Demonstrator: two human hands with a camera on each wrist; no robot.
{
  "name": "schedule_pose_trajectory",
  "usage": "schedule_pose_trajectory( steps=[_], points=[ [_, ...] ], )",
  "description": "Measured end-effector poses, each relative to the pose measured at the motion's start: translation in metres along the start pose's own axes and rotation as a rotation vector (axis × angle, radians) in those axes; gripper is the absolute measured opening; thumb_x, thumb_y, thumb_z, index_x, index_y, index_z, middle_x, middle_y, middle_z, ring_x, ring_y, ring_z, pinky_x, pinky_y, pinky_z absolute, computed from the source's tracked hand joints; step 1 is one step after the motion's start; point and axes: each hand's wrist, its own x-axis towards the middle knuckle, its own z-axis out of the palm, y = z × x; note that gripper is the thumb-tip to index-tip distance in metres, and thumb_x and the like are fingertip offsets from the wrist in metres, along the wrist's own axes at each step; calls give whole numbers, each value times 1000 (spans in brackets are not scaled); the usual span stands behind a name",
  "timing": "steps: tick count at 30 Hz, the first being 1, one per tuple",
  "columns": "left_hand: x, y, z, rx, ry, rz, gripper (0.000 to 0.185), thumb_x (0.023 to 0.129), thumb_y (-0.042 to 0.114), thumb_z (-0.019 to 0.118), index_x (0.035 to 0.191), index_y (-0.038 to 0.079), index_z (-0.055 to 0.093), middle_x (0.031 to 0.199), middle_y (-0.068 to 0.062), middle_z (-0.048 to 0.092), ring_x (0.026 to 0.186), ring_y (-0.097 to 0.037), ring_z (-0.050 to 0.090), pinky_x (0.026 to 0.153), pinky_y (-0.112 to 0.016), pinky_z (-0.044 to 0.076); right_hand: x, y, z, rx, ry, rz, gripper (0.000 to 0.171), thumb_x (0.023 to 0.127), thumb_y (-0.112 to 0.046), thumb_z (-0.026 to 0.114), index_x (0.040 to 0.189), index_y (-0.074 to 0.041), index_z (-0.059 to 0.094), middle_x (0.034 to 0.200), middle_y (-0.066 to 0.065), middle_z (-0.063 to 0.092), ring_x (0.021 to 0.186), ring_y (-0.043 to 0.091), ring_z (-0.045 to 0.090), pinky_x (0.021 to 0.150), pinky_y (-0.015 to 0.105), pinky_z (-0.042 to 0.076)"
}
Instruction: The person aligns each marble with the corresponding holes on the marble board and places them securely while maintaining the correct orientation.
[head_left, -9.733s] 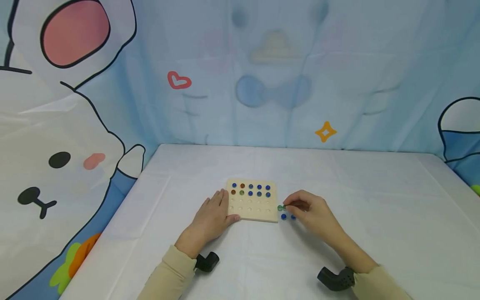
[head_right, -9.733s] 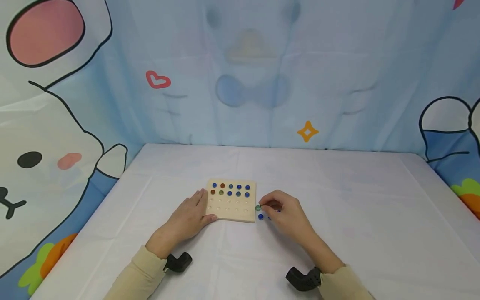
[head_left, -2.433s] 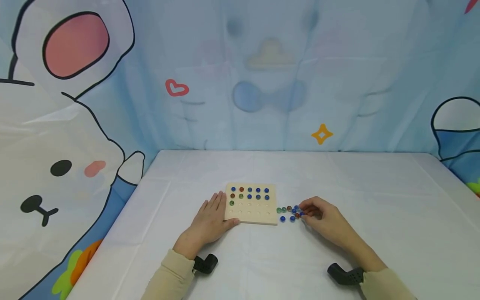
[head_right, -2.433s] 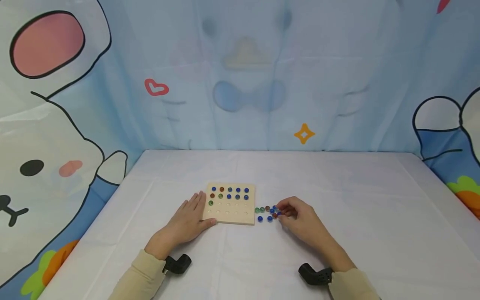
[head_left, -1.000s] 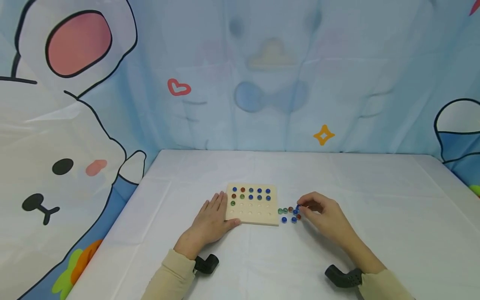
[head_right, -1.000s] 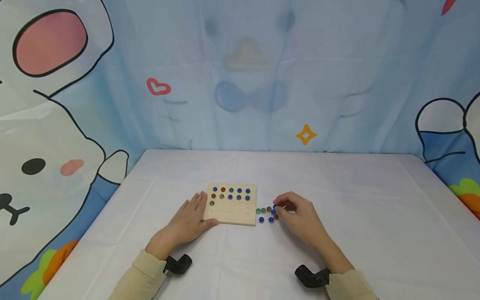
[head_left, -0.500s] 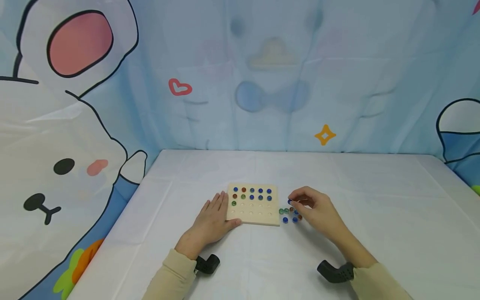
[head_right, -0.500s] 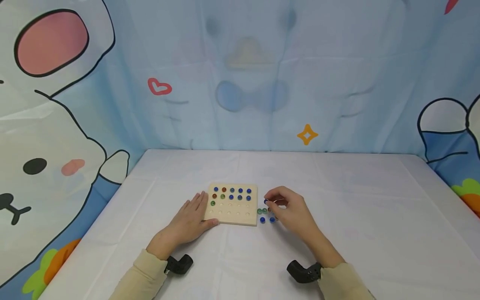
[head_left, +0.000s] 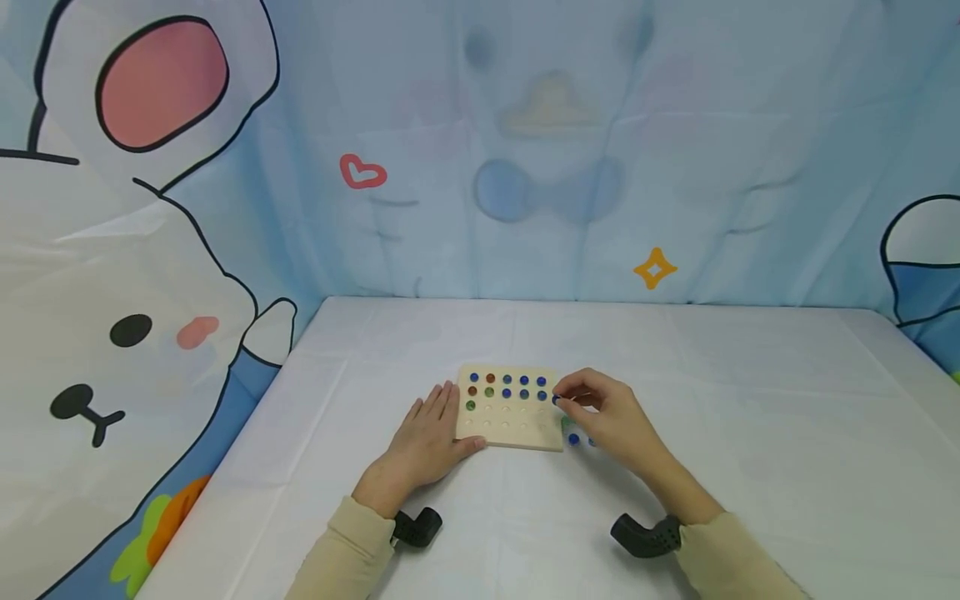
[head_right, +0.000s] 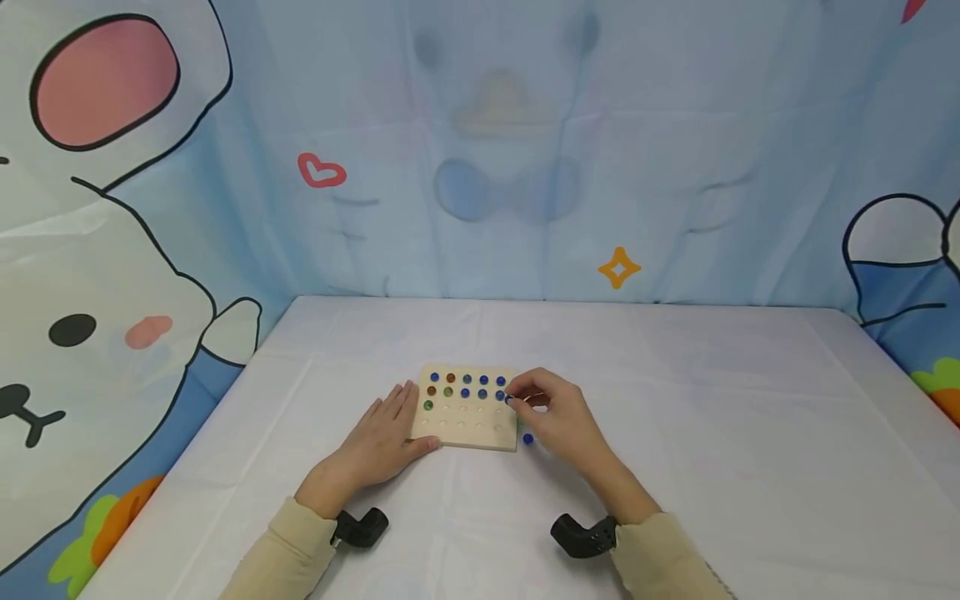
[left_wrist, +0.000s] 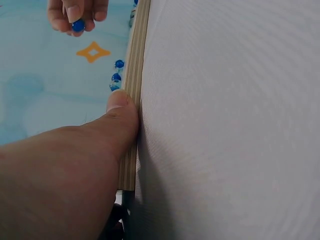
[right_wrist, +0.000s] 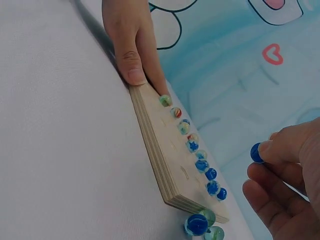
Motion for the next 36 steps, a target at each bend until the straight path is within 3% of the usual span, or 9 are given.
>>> schedule_pose_trajectory(
  steps=[15, 27, 36],
  points=[
    [0, -1, 0, 0, 10, 14, 89, 99, 57, 48, 156, -3, 18, 165, -18, 19, 154, -33, 17, 124, -51, 20, 11, -9, 30, 73, 12, -57, 14, 87, 1, 71, 97, -9, 69, 96, 4, 71, 84, 12, 65, 75, 21, 56],
    [0, -1, -1, 9, 10, 13, 89, 99, 57, 48, 156, -3, 18, 164, -18, 20, 154, -33, 18, 124, -51, 20, 20, -18, 57, 48, 9, 5, 13, 87, -1, 72, 94, -11, 70, 96, 3, 71, 85, 14, 64, 77, 23, 55],
    [1, -2, -2, 21, 5, 16, 89, 98, 59, 47, 156, -3, 18, 164, -19, 19, 154, -33, 17, 124, -51, 20, 25, -22, 70, 52, -36, 2, 11, 87, -1, 71, 95, -9, 70, 96, 4, 70, 84, 14, 61, 76, 22, 53]
  ],
)
